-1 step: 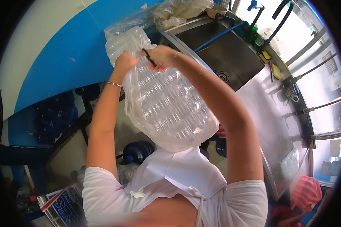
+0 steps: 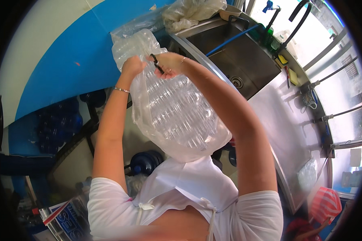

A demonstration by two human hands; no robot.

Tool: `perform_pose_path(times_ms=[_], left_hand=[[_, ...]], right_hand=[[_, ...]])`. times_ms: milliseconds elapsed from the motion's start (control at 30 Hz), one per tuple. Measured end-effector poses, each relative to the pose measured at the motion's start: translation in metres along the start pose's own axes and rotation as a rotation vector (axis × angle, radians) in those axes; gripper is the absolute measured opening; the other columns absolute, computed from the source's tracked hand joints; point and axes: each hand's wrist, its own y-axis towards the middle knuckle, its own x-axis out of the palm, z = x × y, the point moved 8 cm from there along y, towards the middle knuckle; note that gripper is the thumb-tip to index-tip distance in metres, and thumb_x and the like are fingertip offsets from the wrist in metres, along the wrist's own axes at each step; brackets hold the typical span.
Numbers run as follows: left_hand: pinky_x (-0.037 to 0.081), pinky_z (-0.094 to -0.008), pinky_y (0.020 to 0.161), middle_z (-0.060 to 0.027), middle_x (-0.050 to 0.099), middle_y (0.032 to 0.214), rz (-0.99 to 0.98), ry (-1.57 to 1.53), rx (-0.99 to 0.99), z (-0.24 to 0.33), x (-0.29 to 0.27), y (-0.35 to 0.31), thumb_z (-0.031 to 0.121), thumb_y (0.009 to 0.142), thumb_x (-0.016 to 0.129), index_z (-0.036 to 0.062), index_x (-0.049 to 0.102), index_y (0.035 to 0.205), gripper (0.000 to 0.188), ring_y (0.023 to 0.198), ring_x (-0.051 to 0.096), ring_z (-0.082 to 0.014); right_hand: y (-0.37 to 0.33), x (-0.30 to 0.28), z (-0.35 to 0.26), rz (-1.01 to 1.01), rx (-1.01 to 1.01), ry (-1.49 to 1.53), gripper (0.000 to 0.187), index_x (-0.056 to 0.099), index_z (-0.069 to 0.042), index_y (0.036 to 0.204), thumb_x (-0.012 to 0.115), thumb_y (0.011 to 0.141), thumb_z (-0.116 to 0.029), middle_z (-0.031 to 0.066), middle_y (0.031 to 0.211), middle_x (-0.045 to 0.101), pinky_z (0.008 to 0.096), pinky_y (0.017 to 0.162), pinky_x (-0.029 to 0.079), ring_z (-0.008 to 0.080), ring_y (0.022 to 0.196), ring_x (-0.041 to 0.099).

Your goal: The person cuts open a plastic-wrapped bundle of empty plastic bottles using scissors, then separates the bottles and places them on a stainless steel counter. The person then fills each bottle with water from a tap and screws on a white cap from a nearby bag, repeating this for multiple bottles.

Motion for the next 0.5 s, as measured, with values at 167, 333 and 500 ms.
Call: perform_pose_path(times_ms=[167,333,500], left_hand=[[0.05,-0.0496,0.083,-0.0243,0.068,0.099,-0.009,-0.185,0.163,-0.016,0.016,0.007,0.025,0.09,0.051,0.0032,0.067,0.088,0.027,0.094,0.063,-0.0444],[0.05,-0.0494,0.082,-0.0233,0.066,0.097,0.065,-0.411,0.088,-0.026,0.015,-0.006,0.023,0.089,0.05,0.0037,0.067,0.09,0.025,0.094,0.062,-0.0436],[0.048,-0.042,0.068,-0.0157,0.062,0.077,0.23,-0.68,0.165,-0.044,0.002,-0.014,0.024,0.092,0.052,0.0017,0.062,0.086,0.025,0.075,0.062,-0.0312]], right_hand=[[0.063,0.012,0.016,-0.121,0.119,0.129,0.08,0.065,0.001,0.09,0.053,0.081,-0.078,0.0019,0.071,0.06,0.0208,0.046,0.035,0.0087,0.051,0.05],[0.094,0.009,0.012,-0.081,0.172,0.19,0.075,0.062,-0.003,0.084,0.052,0.082,-0.078,-0.0018,0.067,0.054,0.0199,0.042,0.027,0.0055,0.047,0.04],[0.111,-0.005,0.005,0.055,0.1,0.274,0.061,0.057,-0.009,0.079,0.06,0.084,-0.07,-0.006,0.058,0.047,0.0212,0.035,0.016,0.0036,0.038,0.027]])
